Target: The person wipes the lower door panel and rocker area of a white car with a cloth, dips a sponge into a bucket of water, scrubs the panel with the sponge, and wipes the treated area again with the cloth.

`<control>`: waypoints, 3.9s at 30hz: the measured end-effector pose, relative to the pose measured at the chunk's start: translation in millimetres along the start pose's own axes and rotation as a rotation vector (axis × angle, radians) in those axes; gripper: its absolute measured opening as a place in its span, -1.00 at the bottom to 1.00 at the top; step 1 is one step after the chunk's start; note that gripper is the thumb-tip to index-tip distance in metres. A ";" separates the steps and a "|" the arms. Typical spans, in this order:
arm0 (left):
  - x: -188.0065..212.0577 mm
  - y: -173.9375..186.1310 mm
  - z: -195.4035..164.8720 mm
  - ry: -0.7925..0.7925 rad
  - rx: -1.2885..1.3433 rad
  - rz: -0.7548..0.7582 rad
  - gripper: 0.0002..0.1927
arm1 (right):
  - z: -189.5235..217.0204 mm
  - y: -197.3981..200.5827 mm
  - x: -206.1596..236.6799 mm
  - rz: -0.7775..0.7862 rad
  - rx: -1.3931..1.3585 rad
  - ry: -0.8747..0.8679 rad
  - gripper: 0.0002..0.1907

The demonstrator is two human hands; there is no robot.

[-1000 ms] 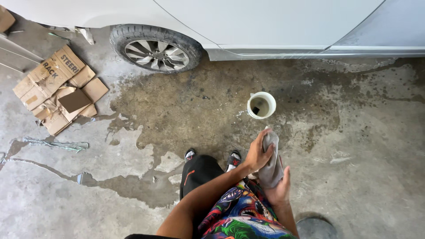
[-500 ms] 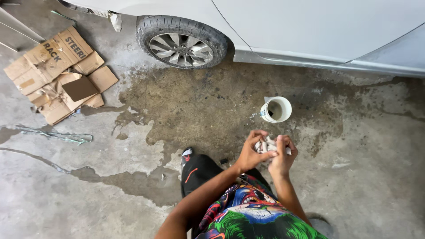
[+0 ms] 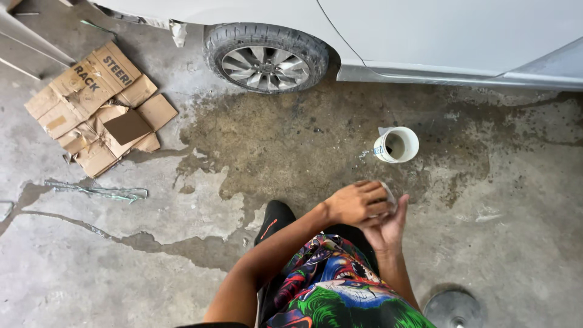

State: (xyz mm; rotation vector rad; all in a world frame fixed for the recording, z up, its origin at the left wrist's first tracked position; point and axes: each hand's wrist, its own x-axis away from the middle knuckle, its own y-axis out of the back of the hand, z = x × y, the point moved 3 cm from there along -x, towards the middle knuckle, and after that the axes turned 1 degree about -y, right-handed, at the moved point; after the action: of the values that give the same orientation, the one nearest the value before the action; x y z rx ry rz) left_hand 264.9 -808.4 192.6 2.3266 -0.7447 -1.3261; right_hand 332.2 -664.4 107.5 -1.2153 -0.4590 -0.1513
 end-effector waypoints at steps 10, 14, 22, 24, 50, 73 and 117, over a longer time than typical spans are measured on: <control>-92.1 -175.4 39.8 0.897 1.410 -0.627 -0.72 | 134.4 -4.6 4.4 -0.345 0.837 1.228 -0.71; -150.6 -244.3 62.8 0.967 1.942 -0.396 -0.68 | 200.8 -30.9 6.4 -0.259 1.434 1.617 -0.68; -275.7 -336.6 116.3 0.658 2.078 0.409 -0.61 | 331.9 -29.1 -38.2 0.134 2.078 1.797 -0.65; -304.5 -359.2 130.6 0.676 2.071 0.589 -0.61 | 351.7 -33.2 -53.3 0.201 2.263 1.783 -0.67; -201.0 -356.2 289.9 1.304 0.954 0.286 -0.66 | 339.4 142.9 -155.7 0.446 1.949 0.795 -0.79; 100.6 -430.0 296.1 1.861 1.375 -0.647 -0.54 | 207.0 386.3 -259.5 -0.493 0.880 -0.283 -0.54; 188.0 -266.0 238.8 1.788 1.314 -0.632 -0.62 | 44.6 267.5 -230.0 -0.427 1.035 -0.327 -0.70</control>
State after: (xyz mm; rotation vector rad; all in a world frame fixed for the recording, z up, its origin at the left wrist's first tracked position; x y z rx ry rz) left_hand 207.2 -721.7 -197.7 3.2093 -0.0672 1.8858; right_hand 208.3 -558.9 -208.6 -0.1073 -0.9325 -0.0562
